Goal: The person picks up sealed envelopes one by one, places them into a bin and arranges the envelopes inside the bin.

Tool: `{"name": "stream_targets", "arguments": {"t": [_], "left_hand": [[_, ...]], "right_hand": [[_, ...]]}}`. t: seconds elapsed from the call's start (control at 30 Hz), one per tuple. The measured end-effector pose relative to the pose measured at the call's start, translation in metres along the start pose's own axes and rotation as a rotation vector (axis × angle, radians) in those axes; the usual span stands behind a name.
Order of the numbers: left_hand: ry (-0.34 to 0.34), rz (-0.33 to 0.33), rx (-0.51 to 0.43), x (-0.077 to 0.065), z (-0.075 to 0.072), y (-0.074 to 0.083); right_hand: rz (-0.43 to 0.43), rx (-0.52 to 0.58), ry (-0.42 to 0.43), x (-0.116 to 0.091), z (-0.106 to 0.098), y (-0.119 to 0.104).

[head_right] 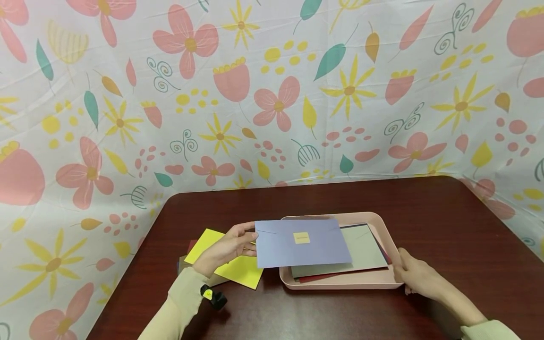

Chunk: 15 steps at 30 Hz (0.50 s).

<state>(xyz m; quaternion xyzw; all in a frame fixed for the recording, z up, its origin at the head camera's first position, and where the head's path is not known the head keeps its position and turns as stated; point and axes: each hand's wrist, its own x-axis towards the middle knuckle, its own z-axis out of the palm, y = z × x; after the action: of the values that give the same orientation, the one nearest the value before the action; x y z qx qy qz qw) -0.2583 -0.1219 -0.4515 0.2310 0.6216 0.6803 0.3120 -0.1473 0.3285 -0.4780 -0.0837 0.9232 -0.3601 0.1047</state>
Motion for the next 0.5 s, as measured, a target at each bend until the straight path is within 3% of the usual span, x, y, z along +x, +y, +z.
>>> {"name": "stream_targets", "arguments": {"t": [0.23, 0.5], "left_hand": [[0.037, -0.053, 0.002, 0.009, 0.009, -0.001], [-0.01, -0.04, -0.015, 0.015, 0.015, -0.003]], "right_hand": [[-0.002, 0.003, 0.007, 0.0, 0.0, 0.0], [0.001, -0.002, -0.001, 0.0, 0.0, 0.0]]}}
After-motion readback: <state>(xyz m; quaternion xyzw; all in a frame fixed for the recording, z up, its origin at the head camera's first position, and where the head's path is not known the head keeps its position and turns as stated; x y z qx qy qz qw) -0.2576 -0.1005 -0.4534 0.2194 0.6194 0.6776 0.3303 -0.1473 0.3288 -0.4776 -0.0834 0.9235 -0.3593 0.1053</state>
